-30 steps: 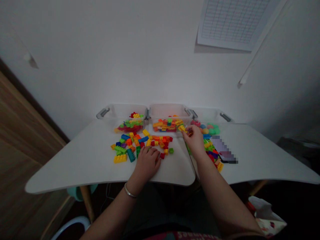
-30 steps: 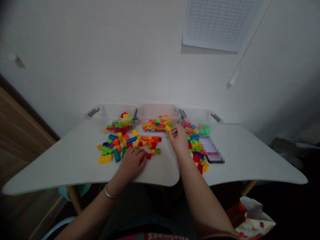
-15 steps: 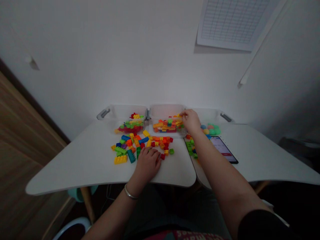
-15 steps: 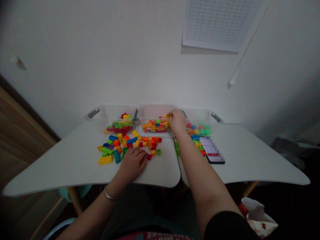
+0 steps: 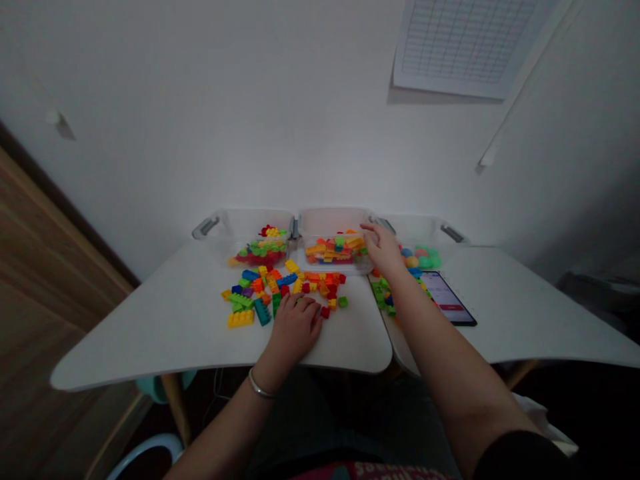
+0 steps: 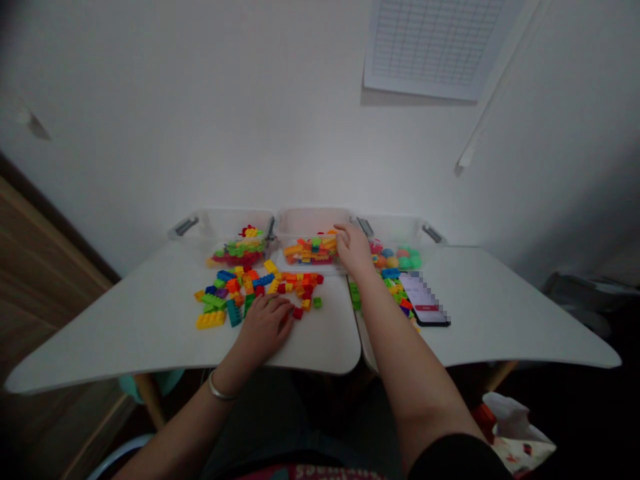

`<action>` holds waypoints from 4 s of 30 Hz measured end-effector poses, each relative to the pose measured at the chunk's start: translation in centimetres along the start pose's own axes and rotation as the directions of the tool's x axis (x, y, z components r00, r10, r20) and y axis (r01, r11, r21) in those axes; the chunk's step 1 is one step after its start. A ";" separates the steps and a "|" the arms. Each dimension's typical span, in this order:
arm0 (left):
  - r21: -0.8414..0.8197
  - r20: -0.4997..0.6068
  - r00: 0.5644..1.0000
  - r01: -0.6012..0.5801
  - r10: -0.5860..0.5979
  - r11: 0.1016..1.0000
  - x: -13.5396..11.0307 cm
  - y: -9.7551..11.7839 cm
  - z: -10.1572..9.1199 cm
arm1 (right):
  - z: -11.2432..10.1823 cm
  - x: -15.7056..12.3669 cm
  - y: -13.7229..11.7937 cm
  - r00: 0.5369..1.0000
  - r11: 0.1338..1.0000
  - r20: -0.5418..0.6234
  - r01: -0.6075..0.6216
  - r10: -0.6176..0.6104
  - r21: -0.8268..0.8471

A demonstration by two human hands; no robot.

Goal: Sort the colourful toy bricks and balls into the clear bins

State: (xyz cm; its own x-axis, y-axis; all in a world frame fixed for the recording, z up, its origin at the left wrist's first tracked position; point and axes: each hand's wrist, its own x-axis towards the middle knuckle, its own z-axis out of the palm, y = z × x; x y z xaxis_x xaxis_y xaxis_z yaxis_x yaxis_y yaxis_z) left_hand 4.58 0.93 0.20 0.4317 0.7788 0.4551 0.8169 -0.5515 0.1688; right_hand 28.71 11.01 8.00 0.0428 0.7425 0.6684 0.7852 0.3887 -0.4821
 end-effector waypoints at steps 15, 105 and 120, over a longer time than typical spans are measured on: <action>0.000 0.020 1.000 0.006 -0.006 1.000 0.0 0.0 0.2 | -2.6 -8.7 1.0 0.921 0.725 0.159 -0.163 0.354 -0.669; -0.006 0.031 0.999 0.013 -0.013 1.000 0.0 0.1 -0.1 | -4.0 -11.9 -0.1 0.863 0.795 0.433 0.063 0.260 -0.603; 0.004 0.013 1.000 0.003 -0.003 1.000 0.0 0.0 0.1 | -2.4 -12.4 0.0 0.976 0.908 0.210 0.044 0.049 -0.417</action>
State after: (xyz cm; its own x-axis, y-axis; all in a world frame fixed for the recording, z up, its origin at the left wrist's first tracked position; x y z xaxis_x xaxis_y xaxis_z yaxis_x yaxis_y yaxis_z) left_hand 4.66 0.94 0.14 0.4341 0.7842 0.4434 0.8197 -0.5480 0.1666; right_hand 29.67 0.49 1.12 -0.0496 0.8589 0.5098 0.9723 0.1584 -0.1721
